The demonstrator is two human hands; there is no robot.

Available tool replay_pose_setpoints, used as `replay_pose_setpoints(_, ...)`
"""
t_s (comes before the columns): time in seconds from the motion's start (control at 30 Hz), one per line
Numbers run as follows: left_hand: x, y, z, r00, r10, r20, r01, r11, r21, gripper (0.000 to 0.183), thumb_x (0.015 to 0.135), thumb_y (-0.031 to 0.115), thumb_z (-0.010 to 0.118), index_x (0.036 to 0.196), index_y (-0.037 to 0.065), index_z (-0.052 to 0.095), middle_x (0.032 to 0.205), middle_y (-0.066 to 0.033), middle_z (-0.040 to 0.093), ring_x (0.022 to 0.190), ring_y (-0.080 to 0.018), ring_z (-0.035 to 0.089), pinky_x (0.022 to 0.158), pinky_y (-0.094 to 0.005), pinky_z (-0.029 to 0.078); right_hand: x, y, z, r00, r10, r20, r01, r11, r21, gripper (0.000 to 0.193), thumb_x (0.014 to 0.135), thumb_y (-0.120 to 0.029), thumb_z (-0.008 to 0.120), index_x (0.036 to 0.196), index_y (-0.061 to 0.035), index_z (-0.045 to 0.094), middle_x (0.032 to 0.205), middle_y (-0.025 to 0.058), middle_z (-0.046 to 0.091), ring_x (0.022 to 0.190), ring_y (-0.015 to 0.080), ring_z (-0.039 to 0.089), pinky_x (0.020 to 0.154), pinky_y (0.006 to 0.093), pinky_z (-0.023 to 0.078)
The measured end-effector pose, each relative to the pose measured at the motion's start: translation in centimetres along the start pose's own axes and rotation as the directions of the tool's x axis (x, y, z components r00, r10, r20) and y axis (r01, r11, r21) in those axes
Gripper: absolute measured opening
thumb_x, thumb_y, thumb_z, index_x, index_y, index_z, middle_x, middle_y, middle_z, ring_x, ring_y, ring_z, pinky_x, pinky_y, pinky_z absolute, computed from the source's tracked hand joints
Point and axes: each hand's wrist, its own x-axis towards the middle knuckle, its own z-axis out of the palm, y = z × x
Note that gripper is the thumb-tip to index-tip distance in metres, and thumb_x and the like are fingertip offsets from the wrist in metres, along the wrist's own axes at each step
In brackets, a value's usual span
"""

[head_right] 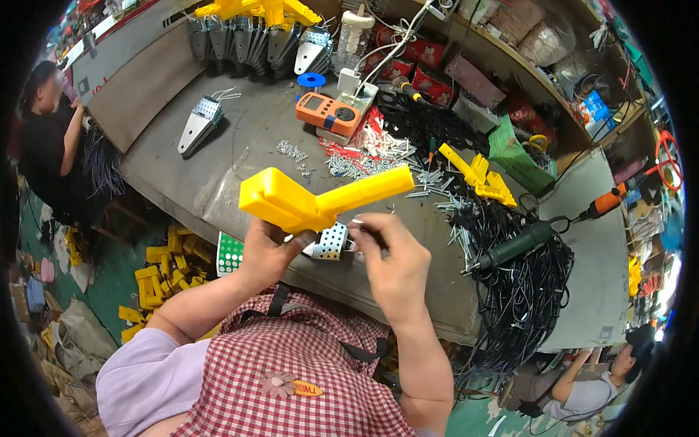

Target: The person assembles wires and metal plates into yellow plastic housings using a soldering iron and a power screwdriver to secure the components with screws.

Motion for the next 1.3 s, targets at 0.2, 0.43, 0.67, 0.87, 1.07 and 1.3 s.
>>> replay_pose_setpoints(0.2, 0.6, -0.5, -0.4, 0.998, -0.004, 0.065, -0.004, 0.991, 0.130, 0.045, 0.078, 0.004, 0.067, 0.117, 0.000, 0.045, 0.109, -0.0113, 0.061, 0.105, -0.0208, 0.058, 0.091, -0.0337, 0.045, 1.4, 0.0, -0.2, 0.814, -0.545, 0.202, 0.542, 0.587, -0.601, 0.018, 0.068, -0.004, 0.067, 0.086, -0.0051, 0.062, 0.075, 0.0053, 0.059, 0.065, 0.0213, 0.058, 0.057, 0.0324, 0.047)
replay_pose_setpoints(0.43, 3.6, 2.2, -0.4, 0.884, -0.251, 0.395, 0.124, 0.940, 0.318, 0.052, 0.078, 0.009, 0.069, 0.121, 0.000, 0.042, 0.111, -0.0127, 0.059, 0.105, -0.0199, 0.058, 0.085, -0.0316, 0.049, 3.8, 1.1, -2.6, 0.776, -0.415, 0.475, 0.612, 0.676, -0.410, 0.027, 0.066, -0.006, 0.068, 0.092, -0.0065, 0.061, 0.089, 0.0058, 0.059, 0.078, 0.0218, 0.060, 0.064, 0.0315, 0.049)
replay_pose_setpoints(0.67, 5.9, 1.5, 0.9, 0.787, -0.419, 0.452, 0.457, 0.889, 0.027, 0.065, 0.077, 0.019, 0.071, 0.129, 0.000, 0.036, 0.120, -0.0109, 0.052, 0.107, -0.0199, 0.055, 0.088, -0.0319, 0.045, 4.4, 0.8, -5.5, 0.803, -0.309, 0.510, 0.596, 0.454, -0.663, 0.052, 0.061, -0.006, 0.071, 0.111, -0.0057, 0.059, 0.100, 0.0085, 0.059, 0.095, 0.0267, 0.056, 0.085, 0.0369, 0.044)
replay_pose_setpoints(0.87, 5.2, -3.2, -0.4, 0.777, -0.041, 0.628, -0.501, 0.565, 0.656, 0.085, 0.058, 0.031, 0.078, 0.128, 0.002, 0.040, 0.119, -0.0169, 0.050, 0.119, -0.0339, 0.043, 0.101, -0.0463, 0.031, 3.2, 2.6, -7.0, 0.871, -0.120, 0.477, 0.476, 0.450, -0.756, 0.042, 0.065, -0.006, 0.066, 0.107, -0.0057, 0.061, 0.095, 0.0084, 0.059, 0.090, 0.0261, 0.056, 0.082, 0.0369, 0.042)
replay_pose_setpoints(1.07, 5.2, -4.0, 0.2, 0.780, -0.159, 0.606, -0.433, 0.562, 0.705, 0.065, 0.056, 0.023, 0.074, 0.112, 0.001, 0.049, 0.111, -0.0148, 0.053, 0.110, -0.0319, 0.047, 0.096, -0.0445, 0.033, 3.1, 5.2, -5.8, 0.836, -0.005, 0.549, 0.480, 0.492, -0.726, 0.035, 0.072, -0.007, 0.056, 0.107, -0.0022, 0.060, 0.094, 0.0103, 0.058, 0.090, 0.0247, 0.055, 0.081, 0.0360, 0.041)
replay_pose_setpoints(1.3, 5.5, -4.6, 0.6, 0.768, -0.191, 0.611, -0.426, 0.560, 0.711, 0.071, 0.053, 0.024, 0.080, 0.112, 0.002, 0.047, 0.110, -0.0188, 0.052, 0.108, -0.0378, 0.046, 0.095, -0.0453, 0.035, 0.0, 9.7, -4.2, 0.909, -0.167, 0.383, 0.409, 0.539, -0.736, 0.040, 0.071, -0.009, 0.060, 0.110, -0.0035, 0.058, 0.101, 0.0100, 0.058, 0.097, 0.0247, 0.055, 0.084, 0.0382, 0.042)
